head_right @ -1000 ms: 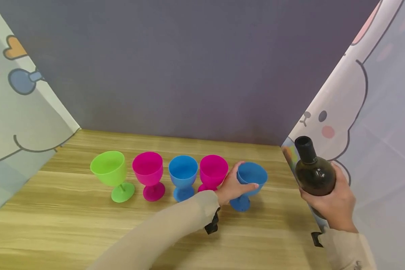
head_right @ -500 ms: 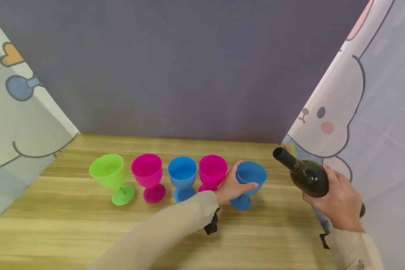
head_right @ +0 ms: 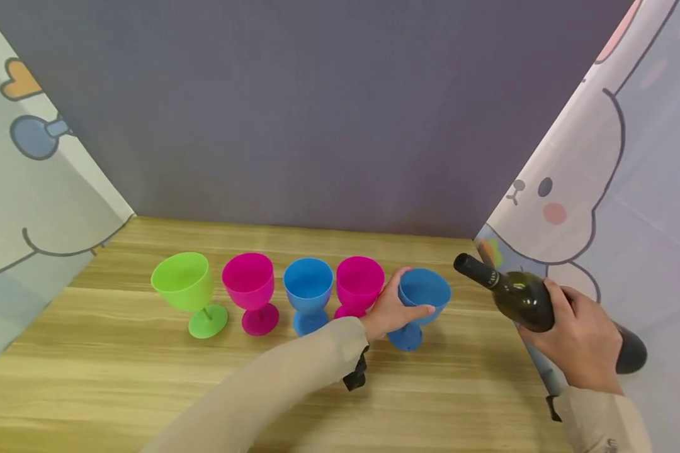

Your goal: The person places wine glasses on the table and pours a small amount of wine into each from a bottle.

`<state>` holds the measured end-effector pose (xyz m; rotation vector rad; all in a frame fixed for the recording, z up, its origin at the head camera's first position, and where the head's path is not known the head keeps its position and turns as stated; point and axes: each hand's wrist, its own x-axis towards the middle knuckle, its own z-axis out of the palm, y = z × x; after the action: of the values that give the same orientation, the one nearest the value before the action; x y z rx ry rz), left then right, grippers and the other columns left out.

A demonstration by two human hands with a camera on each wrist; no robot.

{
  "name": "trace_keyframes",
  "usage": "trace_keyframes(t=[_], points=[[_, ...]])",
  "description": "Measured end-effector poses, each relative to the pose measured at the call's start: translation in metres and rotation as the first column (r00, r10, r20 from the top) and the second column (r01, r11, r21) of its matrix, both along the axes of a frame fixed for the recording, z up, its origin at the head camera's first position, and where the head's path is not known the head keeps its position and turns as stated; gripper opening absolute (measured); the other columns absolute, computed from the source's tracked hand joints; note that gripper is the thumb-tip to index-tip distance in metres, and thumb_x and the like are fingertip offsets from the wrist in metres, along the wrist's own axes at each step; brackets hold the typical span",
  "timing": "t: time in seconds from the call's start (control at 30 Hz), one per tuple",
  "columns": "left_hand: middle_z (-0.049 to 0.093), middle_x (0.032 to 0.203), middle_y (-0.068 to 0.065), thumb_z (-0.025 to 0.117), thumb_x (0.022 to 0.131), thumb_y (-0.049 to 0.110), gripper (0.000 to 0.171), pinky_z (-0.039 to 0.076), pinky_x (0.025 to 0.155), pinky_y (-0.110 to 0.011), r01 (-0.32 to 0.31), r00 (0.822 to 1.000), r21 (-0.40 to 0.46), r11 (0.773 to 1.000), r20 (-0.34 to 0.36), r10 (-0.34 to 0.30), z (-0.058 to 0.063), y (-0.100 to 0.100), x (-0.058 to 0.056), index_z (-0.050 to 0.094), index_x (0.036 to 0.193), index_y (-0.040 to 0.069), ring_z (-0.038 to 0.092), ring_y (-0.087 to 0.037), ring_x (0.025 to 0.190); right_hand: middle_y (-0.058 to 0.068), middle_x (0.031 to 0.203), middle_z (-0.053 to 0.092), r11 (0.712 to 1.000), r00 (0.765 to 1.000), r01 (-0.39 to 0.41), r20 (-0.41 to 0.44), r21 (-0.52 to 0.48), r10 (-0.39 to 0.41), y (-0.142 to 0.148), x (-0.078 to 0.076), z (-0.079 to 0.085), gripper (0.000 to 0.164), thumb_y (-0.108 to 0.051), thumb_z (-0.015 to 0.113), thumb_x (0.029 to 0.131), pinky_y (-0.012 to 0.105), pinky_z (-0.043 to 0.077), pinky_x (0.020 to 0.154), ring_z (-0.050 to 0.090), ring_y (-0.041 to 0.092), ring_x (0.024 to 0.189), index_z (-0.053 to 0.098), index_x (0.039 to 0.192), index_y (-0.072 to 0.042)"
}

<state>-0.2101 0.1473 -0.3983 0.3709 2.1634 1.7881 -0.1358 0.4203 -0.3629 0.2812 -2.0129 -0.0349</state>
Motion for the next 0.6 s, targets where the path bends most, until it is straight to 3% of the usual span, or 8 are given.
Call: trace_keyframes(t=[0.37, 0.6], points=[[0.046, 0.136, 0.005, 0.080, 0.078, 0.029, 0.076, 0.046, 0.091, -0.050, -0.030, 0.998, 0.021, 0.999, 0.064, 0.029, 0.006, 0.002, 0.002, 0.038, 0.141, 0.036, 0.048, -0.025, 0.120, 0.036, 0.088, 0.060, 0.999, 0.999, -0.038, 0.004, 0.024, 0.038, 0.003, -0.009, -0.003, 0.079, -0.063, 0.033, 0.082, 0.063, 0.039, 0.050, 0.053, 0.053, 0.065, 0.060, 0.108, 0.006], [0.046, 0.138, 0.006, 0.080, 0.076, 0.032, 0.080, 0.047, 0.091, -0.049, -0.054, 0.998, -0.024, 0.998, 0.032, 0.055, 0.010, 0.003, 0.003, 0.037, 0.143, 0.036, 0.047, -0.023, 0.122, 0.035, 0.090, 0.059, 0.998, 0.998, -0.036, 0.045, 0.057, 0.034, 0.006, -0.014, -0.007, 0.083, -0.068, 0.029, 0.084, 0.064, 0.040, 0.051, 0.053, 0.054, 0.066, 0.058, 0.111, 0.004]])
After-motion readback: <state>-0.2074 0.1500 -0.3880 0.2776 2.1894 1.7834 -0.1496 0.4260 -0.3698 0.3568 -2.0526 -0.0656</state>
